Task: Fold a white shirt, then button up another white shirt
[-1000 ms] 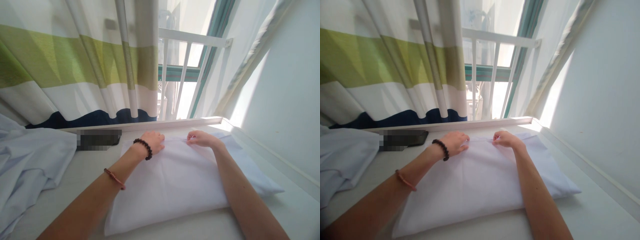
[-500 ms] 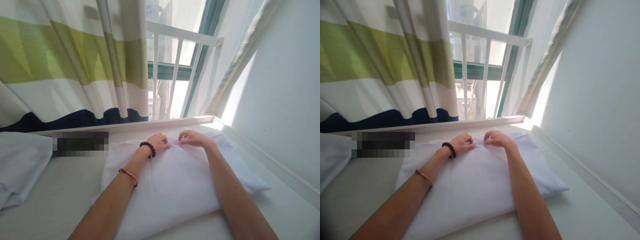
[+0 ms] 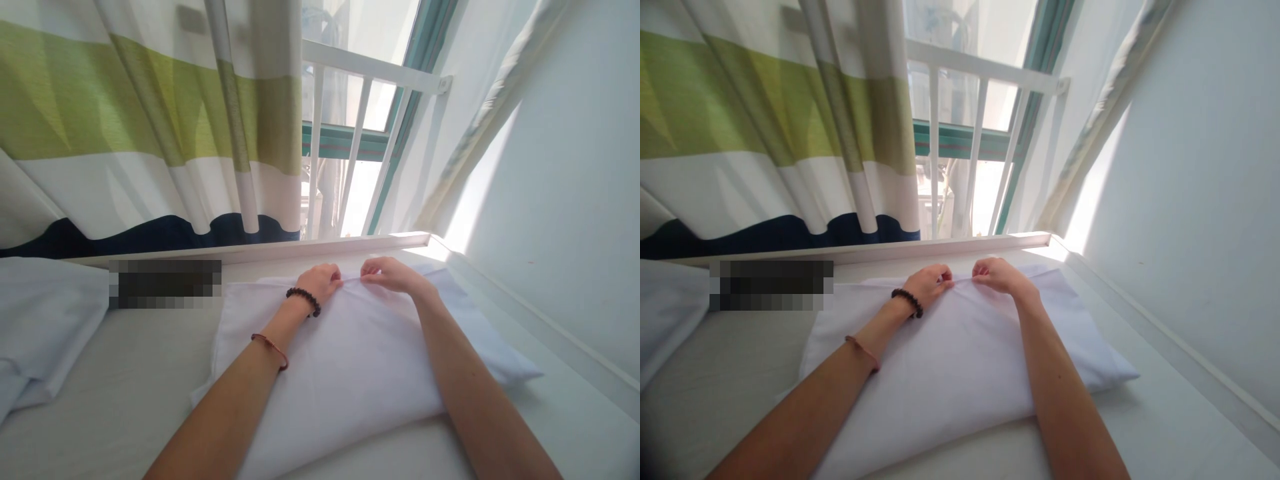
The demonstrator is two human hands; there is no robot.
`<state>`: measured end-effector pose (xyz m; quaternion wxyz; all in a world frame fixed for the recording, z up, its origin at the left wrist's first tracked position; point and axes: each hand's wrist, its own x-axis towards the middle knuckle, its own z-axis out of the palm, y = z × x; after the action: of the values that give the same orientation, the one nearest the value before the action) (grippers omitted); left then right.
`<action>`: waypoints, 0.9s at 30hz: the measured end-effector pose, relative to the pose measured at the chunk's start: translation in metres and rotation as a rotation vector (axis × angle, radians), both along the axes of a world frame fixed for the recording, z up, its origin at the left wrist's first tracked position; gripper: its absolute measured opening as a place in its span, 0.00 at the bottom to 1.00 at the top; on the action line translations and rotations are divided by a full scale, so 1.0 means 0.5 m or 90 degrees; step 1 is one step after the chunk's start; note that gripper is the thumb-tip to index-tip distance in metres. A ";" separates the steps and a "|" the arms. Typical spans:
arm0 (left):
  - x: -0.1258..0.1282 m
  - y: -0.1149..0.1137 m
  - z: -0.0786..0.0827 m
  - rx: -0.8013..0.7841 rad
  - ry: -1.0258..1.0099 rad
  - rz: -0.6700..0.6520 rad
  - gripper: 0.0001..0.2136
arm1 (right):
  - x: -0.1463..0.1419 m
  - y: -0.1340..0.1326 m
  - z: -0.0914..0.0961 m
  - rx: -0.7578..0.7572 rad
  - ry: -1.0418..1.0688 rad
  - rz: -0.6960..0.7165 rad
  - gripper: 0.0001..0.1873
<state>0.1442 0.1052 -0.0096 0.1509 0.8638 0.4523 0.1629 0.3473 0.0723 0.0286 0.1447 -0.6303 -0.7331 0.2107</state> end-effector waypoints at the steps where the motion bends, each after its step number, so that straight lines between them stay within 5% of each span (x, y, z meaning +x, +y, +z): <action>1: 0.000 0.000 -0.002 0.007 0.000 0.000 0.05 | 0.001 -0.001 0.001 0.002 0.000 -0.001 0.04; 6: 0.001 -0.006 -0.005 0.045 0.010 -0.010 0.07 | 0.042 -0.022 0.022 0.021 -0.012 -0.071 0.09; 16: 0.009 -0.010 -0.002 0.051 0.009 -0.081 0.21 | 0.251 -0.085 0.016 -0.012 -0.056 -0.362 0.26; 23: 0.011 0.002 -0.009 0.057 -0.045 -0.104 0.14 | 0.278 -0.093 0.030 0.001 -0.005 -0.317 0.10; 27: 0.019 0.000 -0.013 0.056 -0.081 -0.102 0.09 | 0.288 -0.092 0.027 0.033 0.021 -0.307 0.11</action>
<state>0.1536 0.1053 -0.0160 0.1540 0.8910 0.3636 0.2240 0.4911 0.0262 0.0419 0.2188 -0.7796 -0.5641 0.1618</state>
